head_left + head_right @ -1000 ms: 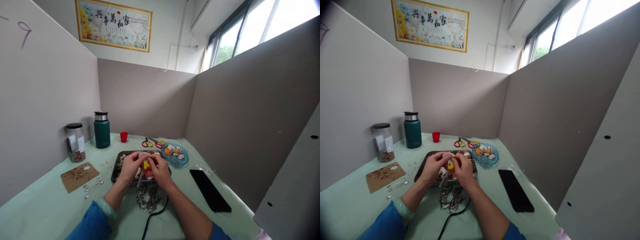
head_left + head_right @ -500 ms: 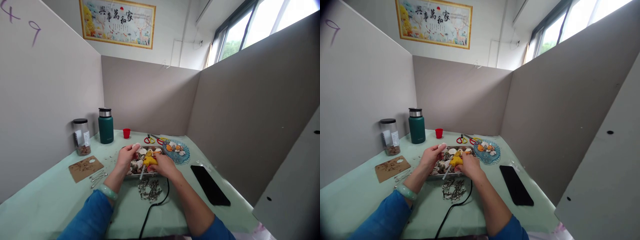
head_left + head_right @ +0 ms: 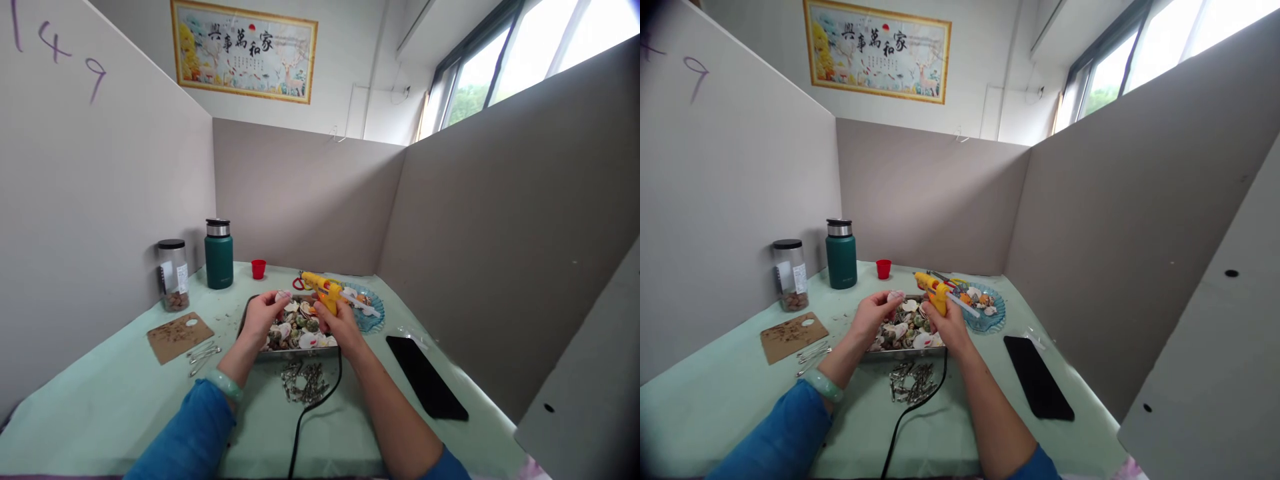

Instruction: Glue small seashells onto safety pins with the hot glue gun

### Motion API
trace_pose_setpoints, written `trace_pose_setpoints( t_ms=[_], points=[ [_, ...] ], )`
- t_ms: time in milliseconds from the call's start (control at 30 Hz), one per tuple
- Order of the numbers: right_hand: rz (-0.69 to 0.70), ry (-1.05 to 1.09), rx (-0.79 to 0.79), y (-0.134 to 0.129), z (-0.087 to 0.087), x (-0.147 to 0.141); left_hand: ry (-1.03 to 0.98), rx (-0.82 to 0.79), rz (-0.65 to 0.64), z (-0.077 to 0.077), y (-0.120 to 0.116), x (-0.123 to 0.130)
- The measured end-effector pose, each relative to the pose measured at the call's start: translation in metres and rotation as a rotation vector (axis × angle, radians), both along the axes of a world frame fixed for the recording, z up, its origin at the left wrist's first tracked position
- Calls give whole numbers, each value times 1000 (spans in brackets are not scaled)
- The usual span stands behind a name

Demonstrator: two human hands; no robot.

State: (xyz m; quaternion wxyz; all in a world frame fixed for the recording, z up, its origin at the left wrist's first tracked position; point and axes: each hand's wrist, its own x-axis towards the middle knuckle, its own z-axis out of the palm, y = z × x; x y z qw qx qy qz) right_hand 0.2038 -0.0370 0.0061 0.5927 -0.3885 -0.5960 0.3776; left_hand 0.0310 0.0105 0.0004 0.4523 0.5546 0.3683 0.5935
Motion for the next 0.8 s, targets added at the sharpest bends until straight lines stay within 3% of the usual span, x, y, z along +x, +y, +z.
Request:
trace_pose_setpoints(
  t_ms=[300, 533, 800],
  points=[
    [147, -96, 28, -4, -9, -6, 288, 293, 328, 0, 0, -3],
    [156, -121, 7, -4, -11, -8, 139, 98, 185, 6, -2, -3],
    [112, -198, -29, 4, -25, -8, 53, 63, 151, 8, -2, -3]
  ],
)
